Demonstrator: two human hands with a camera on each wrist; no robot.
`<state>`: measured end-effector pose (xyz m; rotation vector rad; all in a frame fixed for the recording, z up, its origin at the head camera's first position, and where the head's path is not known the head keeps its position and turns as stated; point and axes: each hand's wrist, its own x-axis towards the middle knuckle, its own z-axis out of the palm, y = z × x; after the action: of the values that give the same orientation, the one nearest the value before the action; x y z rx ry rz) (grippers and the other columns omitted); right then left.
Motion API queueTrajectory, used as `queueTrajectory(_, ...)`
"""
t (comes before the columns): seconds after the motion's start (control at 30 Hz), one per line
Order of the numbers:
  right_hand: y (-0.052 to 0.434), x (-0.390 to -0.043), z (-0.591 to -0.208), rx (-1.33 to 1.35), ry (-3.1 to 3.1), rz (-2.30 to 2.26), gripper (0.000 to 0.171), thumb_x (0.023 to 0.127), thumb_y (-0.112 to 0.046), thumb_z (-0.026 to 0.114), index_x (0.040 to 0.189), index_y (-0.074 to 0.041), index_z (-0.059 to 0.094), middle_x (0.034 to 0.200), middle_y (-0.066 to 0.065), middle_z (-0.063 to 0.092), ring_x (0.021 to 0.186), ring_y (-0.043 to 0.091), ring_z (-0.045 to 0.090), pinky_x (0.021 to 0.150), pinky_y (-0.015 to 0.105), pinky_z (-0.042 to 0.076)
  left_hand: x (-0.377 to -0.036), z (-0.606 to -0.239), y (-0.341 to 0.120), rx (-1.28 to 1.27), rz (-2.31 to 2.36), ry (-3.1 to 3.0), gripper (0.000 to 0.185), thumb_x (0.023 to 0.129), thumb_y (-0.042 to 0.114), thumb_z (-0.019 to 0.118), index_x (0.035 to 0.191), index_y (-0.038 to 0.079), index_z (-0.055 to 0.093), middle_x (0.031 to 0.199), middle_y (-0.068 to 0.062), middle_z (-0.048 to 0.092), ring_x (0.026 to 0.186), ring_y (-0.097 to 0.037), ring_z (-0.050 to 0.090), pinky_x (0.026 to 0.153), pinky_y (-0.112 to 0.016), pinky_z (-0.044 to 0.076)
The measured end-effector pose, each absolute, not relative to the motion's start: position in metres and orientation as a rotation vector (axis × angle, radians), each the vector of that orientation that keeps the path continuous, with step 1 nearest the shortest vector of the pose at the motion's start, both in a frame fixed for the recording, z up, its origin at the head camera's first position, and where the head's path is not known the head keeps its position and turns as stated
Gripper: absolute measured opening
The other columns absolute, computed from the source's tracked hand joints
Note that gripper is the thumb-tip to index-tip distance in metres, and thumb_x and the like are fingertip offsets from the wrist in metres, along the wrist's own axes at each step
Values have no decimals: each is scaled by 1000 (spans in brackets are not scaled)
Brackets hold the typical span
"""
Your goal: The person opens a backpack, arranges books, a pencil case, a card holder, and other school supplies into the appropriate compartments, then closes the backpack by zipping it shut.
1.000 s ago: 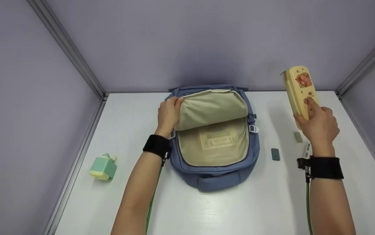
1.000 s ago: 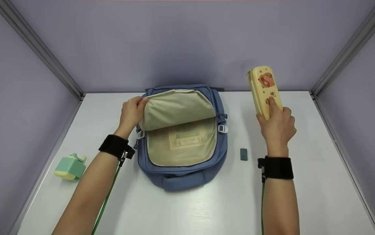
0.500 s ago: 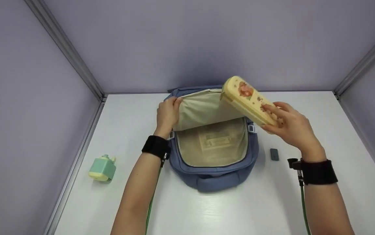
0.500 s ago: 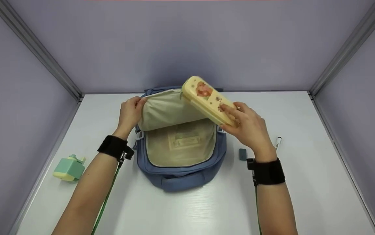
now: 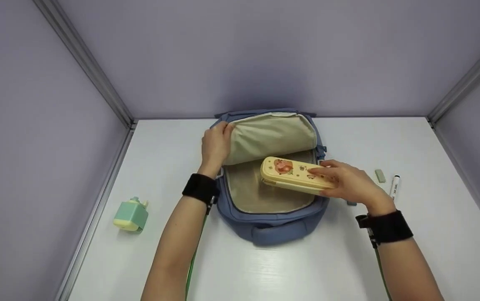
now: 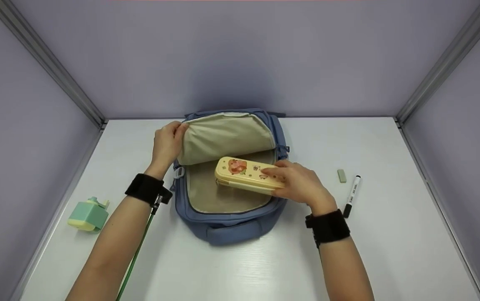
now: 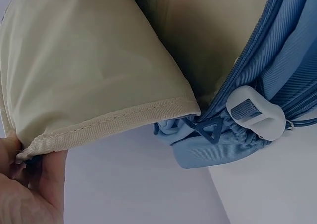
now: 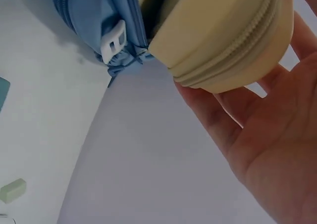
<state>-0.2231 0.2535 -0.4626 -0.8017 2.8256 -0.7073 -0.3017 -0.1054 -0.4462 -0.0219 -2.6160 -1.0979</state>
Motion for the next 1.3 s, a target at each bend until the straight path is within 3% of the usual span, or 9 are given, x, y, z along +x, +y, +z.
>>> queueTrajectory(0.43,231,-225,-501,-748,3062,-385,57,81,-29,79,135,-24,61,130,21,53,99,45,59,71,58,50,-299,-444,-104,-55,-1058,-2580,34,102,38,52,101,9,71,88,-7,70,76,-25,65,69,-41,50)
queueTrajectory(1.0,193,-229,-521,-400,3357,-318,61,75,-46,82,130,-22,66,110,28,59,72,44,57,53,54,48,-296,-428,-101,-128,-986,-2499,35,100,39,54,100,8,70,85,-8,71,69,-26,66,62,-42,50)
queueTrajectory(1.13,192,-232,-523,-470,3300,-362,67,79,-52,78,135,-19,62,107,28,56,71,41,55,55,51,49,-295,-429,-102,-132,-979,-2483,35,100,38,55,98,7,70,83,-8,70,68,-26,64,62,-43,49)
queueTrajectory(1.3,212,-230,-516,-629,3007,-612,79,79,-45,81,145,-16,50,125,28,46,93,40,55,74,52,49,-295,-431,-102,-127,-1000,-2480,35,100,38,55,98,6,70,83,-9,70,67,-26,64,62,-44,49)
